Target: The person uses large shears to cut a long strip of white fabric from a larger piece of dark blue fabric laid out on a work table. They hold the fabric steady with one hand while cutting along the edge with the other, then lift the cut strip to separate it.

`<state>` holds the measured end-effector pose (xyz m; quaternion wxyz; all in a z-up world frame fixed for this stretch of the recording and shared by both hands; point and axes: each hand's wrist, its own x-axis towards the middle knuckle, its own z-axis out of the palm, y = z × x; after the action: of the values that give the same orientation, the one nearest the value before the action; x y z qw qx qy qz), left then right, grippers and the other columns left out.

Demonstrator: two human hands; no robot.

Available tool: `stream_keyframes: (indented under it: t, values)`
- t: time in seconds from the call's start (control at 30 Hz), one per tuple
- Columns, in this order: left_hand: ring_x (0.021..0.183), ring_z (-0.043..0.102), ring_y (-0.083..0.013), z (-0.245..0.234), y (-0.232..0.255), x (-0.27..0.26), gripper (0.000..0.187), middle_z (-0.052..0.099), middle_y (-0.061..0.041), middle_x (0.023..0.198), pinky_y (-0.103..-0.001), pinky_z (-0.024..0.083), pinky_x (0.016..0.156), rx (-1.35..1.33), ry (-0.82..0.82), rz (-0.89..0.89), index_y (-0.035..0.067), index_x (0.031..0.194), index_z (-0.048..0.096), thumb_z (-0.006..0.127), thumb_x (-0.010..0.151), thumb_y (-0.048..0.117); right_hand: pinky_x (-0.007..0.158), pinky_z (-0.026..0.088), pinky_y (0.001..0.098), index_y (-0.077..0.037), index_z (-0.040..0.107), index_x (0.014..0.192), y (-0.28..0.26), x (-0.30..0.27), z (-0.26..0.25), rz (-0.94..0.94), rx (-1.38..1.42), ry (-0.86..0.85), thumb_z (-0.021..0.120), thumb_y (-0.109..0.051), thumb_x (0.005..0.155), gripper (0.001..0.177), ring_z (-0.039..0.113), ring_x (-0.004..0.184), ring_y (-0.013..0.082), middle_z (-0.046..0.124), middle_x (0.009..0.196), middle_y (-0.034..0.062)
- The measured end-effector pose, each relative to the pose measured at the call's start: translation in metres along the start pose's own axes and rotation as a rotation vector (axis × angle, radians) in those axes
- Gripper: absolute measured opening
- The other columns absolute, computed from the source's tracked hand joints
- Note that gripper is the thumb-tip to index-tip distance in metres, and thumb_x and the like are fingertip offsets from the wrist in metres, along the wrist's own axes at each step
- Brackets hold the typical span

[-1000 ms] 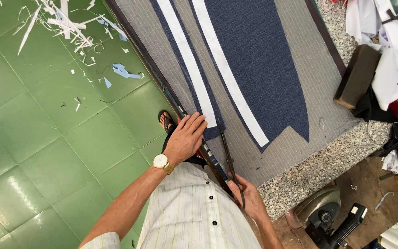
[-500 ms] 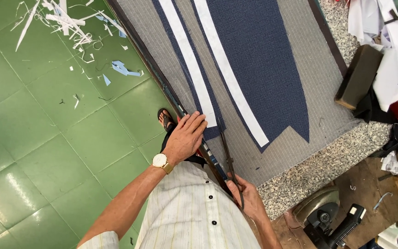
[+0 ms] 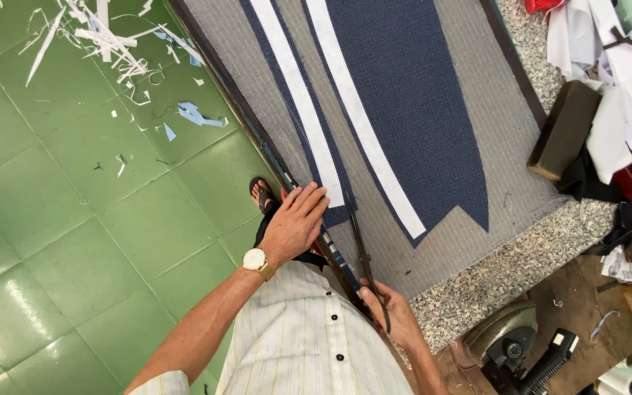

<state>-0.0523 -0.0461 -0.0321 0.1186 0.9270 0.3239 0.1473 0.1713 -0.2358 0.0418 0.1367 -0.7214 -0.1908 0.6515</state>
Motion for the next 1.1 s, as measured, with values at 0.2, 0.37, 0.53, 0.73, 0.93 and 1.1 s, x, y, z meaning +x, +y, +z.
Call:
stream_keyframes:
  t: [0.2,0.37,0.53,0.73,0.93,1.1]
  values:
    - [0.147,0.040,-0.0320,0.000,0.000,0.001,0.044,0.050,-0.014,0.154,-0.049,0.030,0.123,-0.003,-0.008,-0.005,0.006,0.144,0.055,0.055,0.103,0.024,0.037,0.033,0.0229,-0.017,0.060,0.148,0.005,0.022,0.001,-0.066,-0.074,-0.002,0.060,-0.058,0.088,0.073,0.045,0.044,0.0074,0.048,0.060,-0.0074]
    - [0.147,0.040,-0.0329,0.002,-0.001,0.000,0.044,0.049,-0.014,0.154,-0.050,0.029,0.124,-0.009,-0.011,-0.003,0.005,0.144,0.055,0.054,0.104,0.023,0.037,0.035,0.0235,-0.015,0.066,0.142,-0.015,0.020,0.006,-0.058,0.044,0.003,0.065,-0.053,0.087,0.067,0.042,0.040,0.0070,0.044,0.052,-0.0067]
    - [0.148,0.039,-0.0324,0.001,-0.002,0.000,0.044,0.049,-0.014,0.154,-0.050,0.029,0.124,-0.019,-0.021,-0.005,0.006,0.144,0.054,0.054,0.104,0.024,0.036,0.036,0.0228,-0.015,0.065,0.144,-0.006,0.025,0.006,-0.058,0.043,0.016,0.065,-0.052,0.088,0.067,0.044,0.040,0.0073,0.047,0.053,-0.0066]
    - [0.148,0.039,-0.0322,0.000,-0.003,0.000,0.044,0.049,-0.013,0.154,-0.049,0.029,0.124,-0.028,-0.024,-0.004,0.006,0.144,0.055,0.055,0.104,0.024,0.032,0.037,0.0238,-0.014,0.064,0.145,-0.017,0.017,0.004,-0.034,0.045,0.012,0.068,-0.041,0.092,0.060,0.046,0.036,0.0090,0.047,0.048,-0.0044]
    - [0.148,0.039,-0.0318,-0.001,-0.004,0.001,0.045,0.049,-0.014,0.154,-0.049,0.029,0.124,-0.030,-0.023,0.000,0.006,0.145,0.054,0.055,0.104,0.024,0.033,0.036,0.0233,-0.012,0.063,0.144,-0.017,0.031,-0.002,-0.036,-0.009,-0.013,0.064,-0.056,0.086,0.073,0.045,0.038,0.0076,0.046,0.050,-0.0072]
    - [0.148,0.039,-0.0315,-0.001,-0.005,0.001,0.045,0.049,-0.014,0.154,-0.049,0.029,0.123,-0.038,-0.026,-0.005,0.006,0.144,0.055,0.055,0.104,0.024,0.033,0.036,0.0234,-0.012,0.063,0.142,-0.039,0.032,0.001,-0.041,-0.037,-0.014,0.063,-0.057,0.086,0.072,0.045,0.038,0.0082,0.049,0.053,-0.0053]
